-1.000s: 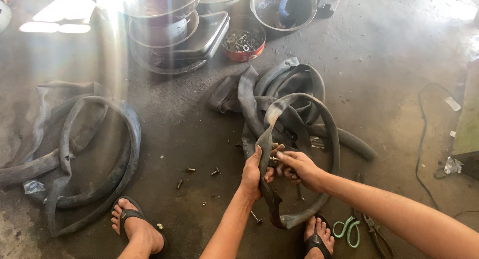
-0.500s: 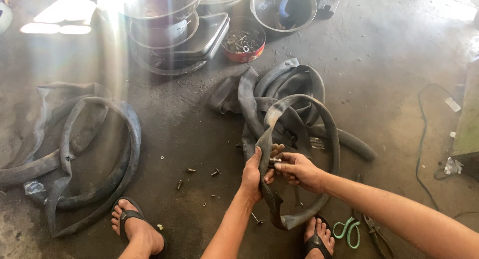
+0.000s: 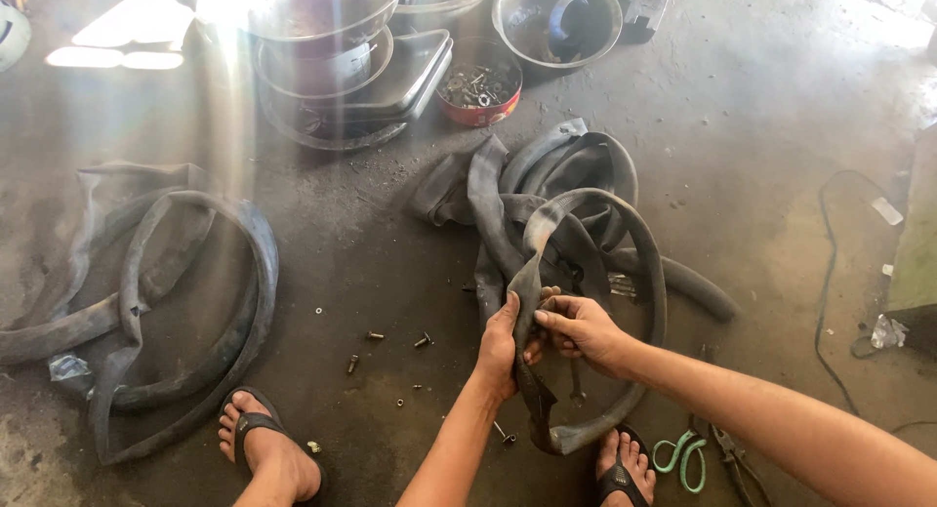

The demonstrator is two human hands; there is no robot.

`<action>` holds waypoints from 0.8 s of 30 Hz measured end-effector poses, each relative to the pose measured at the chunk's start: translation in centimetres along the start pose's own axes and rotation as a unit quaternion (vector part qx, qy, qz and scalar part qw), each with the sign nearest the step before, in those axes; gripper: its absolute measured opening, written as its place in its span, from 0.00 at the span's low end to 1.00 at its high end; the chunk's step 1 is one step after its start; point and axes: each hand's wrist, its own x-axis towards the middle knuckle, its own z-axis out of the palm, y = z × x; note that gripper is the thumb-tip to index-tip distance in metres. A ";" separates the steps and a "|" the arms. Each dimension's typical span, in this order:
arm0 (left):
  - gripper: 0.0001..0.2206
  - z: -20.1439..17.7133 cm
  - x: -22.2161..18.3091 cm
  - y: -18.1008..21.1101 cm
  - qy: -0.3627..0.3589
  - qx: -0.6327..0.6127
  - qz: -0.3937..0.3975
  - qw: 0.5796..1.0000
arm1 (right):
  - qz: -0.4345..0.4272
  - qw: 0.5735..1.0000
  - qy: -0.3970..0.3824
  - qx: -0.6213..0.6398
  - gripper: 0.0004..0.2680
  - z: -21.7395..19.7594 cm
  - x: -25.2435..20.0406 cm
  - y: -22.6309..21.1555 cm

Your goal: The recorder is cutting motorcycle inner tubes and removing the valves using tools.

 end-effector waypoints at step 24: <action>0.12 -16.8 0.7 -12.8 0.323 0.357 -0.032 0.876 | -0.072 0.847 0.011 -0.527 0.08 7.7 8.5 2.9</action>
